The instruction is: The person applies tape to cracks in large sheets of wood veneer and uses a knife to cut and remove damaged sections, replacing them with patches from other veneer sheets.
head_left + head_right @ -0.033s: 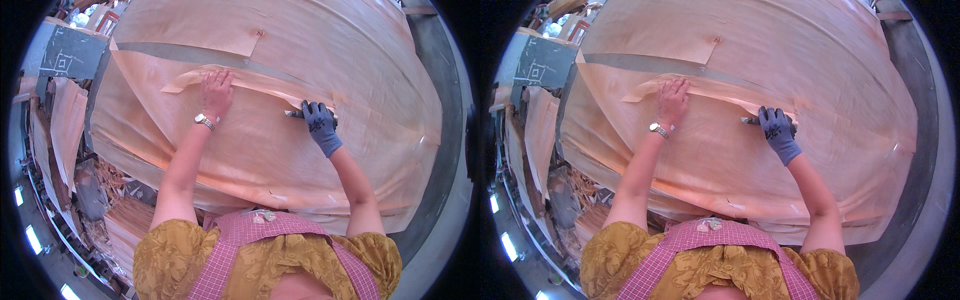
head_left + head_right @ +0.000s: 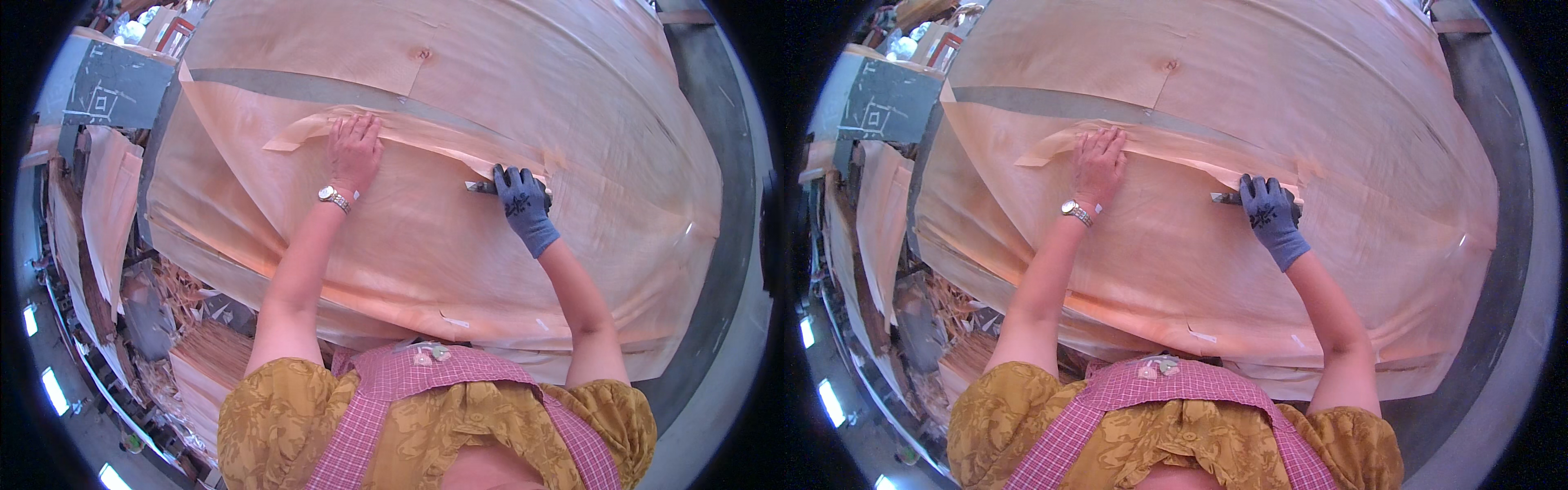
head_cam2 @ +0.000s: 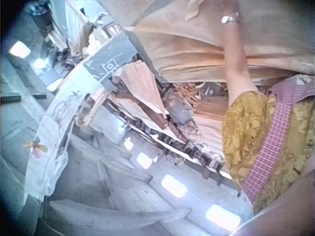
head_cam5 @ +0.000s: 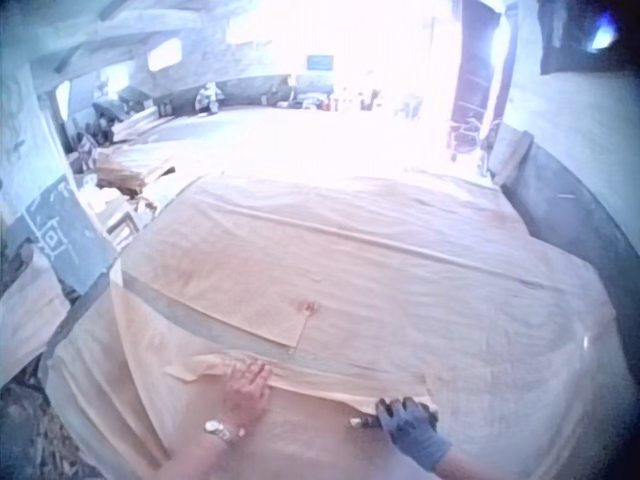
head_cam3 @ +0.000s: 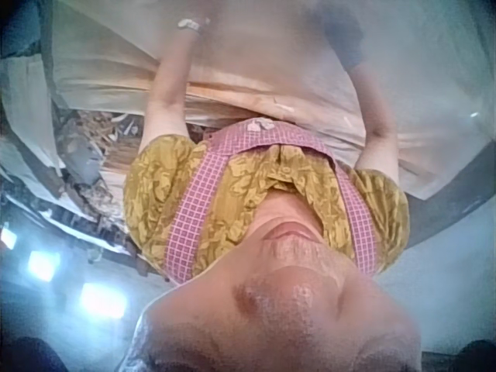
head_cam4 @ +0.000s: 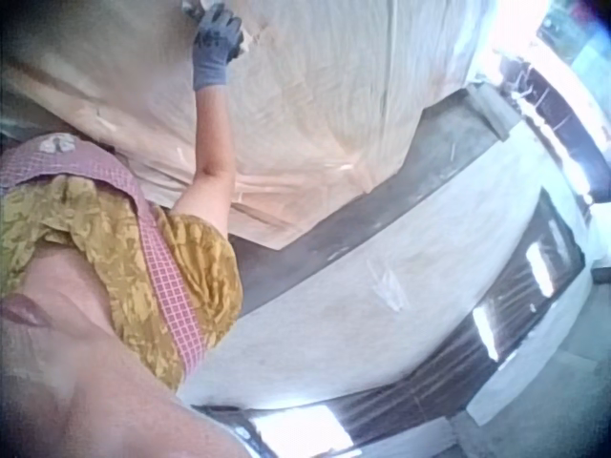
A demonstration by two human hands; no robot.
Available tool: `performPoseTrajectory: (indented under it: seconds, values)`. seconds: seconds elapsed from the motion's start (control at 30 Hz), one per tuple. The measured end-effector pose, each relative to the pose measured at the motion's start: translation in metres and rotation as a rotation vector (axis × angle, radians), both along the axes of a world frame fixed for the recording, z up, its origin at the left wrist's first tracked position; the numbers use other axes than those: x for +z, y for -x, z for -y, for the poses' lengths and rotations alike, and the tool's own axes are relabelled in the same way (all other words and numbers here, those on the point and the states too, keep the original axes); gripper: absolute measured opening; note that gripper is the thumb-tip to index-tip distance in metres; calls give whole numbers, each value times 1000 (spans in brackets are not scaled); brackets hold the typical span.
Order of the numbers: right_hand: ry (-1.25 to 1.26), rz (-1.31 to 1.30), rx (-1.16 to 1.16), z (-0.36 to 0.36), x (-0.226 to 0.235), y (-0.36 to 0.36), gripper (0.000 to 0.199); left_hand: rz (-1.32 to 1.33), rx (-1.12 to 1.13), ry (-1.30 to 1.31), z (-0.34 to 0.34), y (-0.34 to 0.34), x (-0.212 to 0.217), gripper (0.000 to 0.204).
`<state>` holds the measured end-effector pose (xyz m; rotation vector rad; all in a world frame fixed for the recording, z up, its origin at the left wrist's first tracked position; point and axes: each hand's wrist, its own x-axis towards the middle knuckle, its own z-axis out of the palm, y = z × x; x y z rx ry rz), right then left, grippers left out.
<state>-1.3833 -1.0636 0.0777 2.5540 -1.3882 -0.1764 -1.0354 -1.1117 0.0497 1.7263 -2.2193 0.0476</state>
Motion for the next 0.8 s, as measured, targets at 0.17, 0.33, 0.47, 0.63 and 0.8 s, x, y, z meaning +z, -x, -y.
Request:
performPoseTrajectory:
  seconds: [0.17,0.33,0.47,0.63,0.8]
  values:
    - [-161,94,-124,1,24,-1,45,-63,24,15,-1,1,-11,41]
    - [-237,352,-210,17,63,-8,48,-92,47,30,-3,2,-19,47]
    - [-276,582,-268,45,44,-26,32,-94,66,14,-3,8,-16,51]
    - [-350,517,-314,70,9,-38,38,-67,47,8,-3,7,-17,55]
    - [-463,446,-364,90,11,-36,46,-41,45,-10,-7,5,-10,60]
